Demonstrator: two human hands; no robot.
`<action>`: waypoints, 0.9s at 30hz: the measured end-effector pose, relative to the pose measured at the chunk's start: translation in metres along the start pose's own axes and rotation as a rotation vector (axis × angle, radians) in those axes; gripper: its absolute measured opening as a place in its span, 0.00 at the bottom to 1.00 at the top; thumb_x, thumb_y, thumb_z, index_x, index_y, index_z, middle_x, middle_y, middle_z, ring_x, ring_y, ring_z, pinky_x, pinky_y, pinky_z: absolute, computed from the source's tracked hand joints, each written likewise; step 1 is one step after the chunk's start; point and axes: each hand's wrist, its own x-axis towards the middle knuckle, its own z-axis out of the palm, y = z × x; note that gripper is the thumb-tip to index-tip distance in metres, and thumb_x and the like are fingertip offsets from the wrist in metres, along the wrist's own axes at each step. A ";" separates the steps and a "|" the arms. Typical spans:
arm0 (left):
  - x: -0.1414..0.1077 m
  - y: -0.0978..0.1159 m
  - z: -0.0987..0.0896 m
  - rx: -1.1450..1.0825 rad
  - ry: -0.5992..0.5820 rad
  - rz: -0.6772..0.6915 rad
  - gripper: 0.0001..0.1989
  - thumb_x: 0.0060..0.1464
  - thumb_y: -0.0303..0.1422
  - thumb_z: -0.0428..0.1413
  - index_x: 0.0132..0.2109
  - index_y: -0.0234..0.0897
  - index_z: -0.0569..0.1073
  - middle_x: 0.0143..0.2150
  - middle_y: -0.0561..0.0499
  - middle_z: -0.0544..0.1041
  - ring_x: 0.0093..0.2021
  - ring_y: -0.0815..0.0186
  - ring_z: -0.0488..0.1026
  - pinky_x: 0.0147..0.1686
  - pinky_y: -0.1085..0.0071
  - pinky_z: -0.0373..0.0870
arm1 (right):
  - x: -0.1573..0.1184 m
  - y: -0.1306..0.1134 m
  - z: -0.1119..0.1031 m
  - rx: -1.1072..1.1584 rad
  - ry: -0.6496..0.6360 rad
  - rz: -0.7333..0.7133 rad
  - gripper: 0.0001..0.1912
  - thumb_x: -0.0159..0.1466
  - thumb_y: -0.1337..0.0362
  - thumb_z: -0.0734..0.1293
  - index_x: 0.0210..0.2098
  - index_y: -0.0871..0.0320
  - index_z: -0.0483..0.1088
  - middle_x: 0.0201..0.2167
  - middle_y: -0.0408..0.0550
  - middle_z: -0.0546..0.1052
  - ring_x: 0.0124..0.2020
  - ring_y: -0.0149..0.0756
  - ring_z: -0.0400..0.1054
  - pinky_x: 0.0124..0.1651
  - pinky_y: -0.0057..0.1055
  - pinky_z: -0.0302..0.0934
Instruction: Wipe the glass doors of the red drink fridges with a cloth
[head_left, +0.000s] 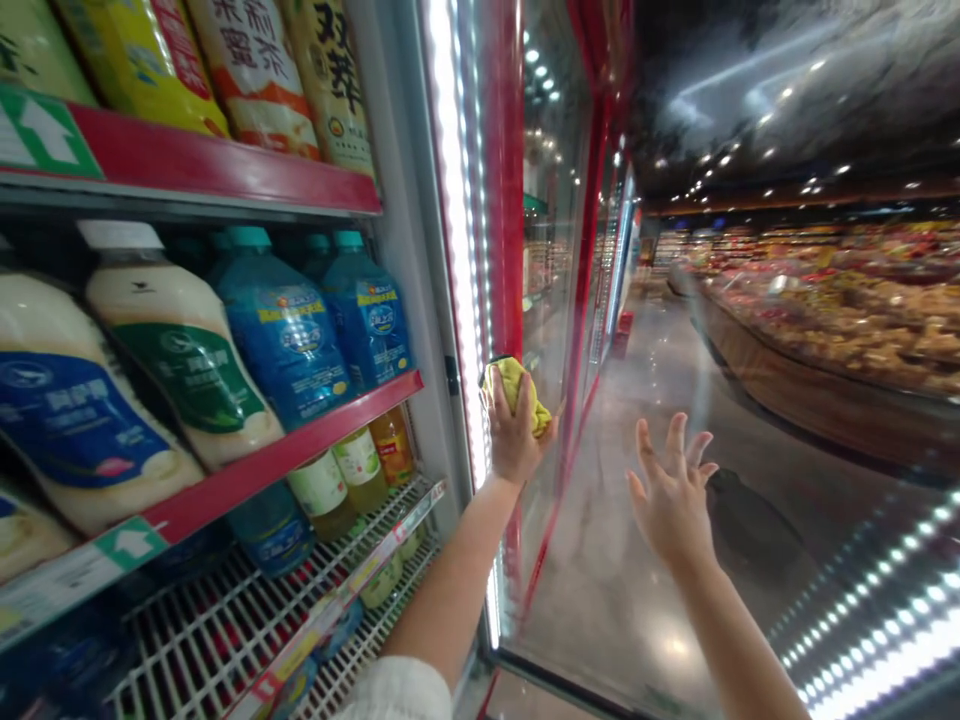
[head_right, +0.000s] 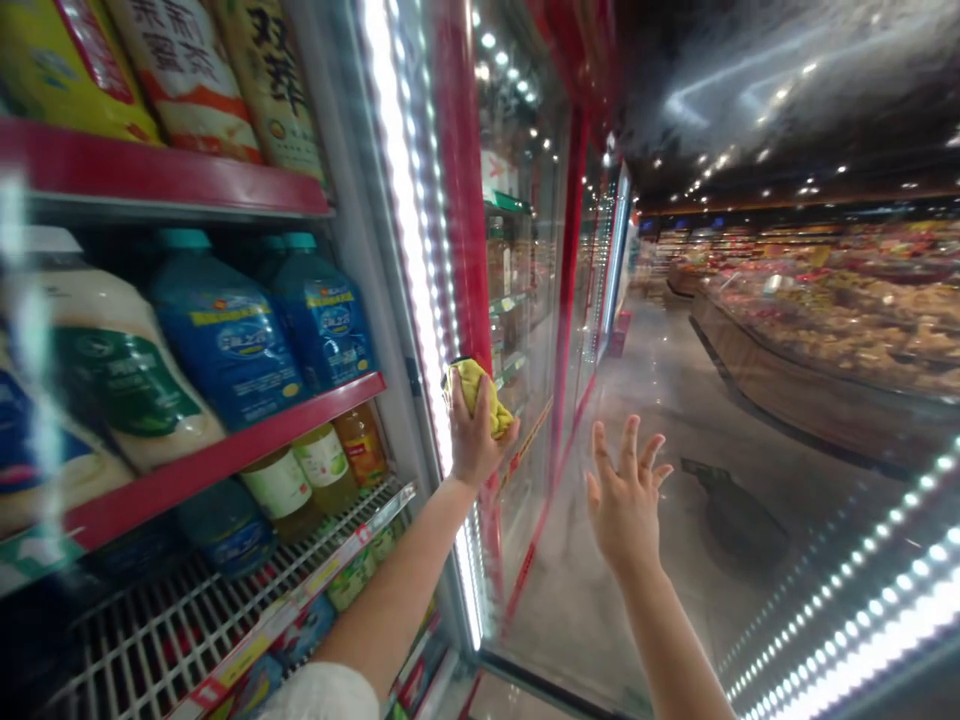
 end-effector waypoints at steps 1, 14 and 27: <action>-0.008 0.001 0.001 -0.009 0.007 0.018 0.43 0.60 0.42 0.59 0.75 0.36 0.50 0.79 0.34 0.31 0.77 0.38 0.37 0.69 0.38 0.56 | 0.000 0.001 0.000 0.005 -0.004 -0.001 0.51 0.69 0.66 0.65 0.74 0.37 0.24 0.77 0.50 0.24 0.74 0.79 0.26 0.53 0.85 0.55; 0.047 0.014 -0.005 -0.085 0.207 0.111 0.44 0.57 0.34 0.62 0.75 0.47 0.50 0.79 0.39 0.40 0.77 0.42 0.43 0.69 0.38 0.58 | 0.000 0.008 -0.002 0.047 -0.049 0.036 0.48 0.72 0.66 0.61 0.73 0.43 0.18 0.77 0.53 0.34 0.74 0.74 0.30 0.55 0.80 0.59; 0.060 -0.009 -0.015 -0.055 0.175 0.177 0.36 0.60 0.33 0.60 0.72 0.47 0.58 0.79 0.42 0.41 0.76 0.47 0.49 0.69 0.47 0.61 | 0.005 0.016 -0.002 0.171 -0.066 0.063 0.42 0.74 0.67 0.56 0.74 0.39 0.23 0.77 0.50 0.38 0.75 0.67 0.28 0.59 0.80 0.54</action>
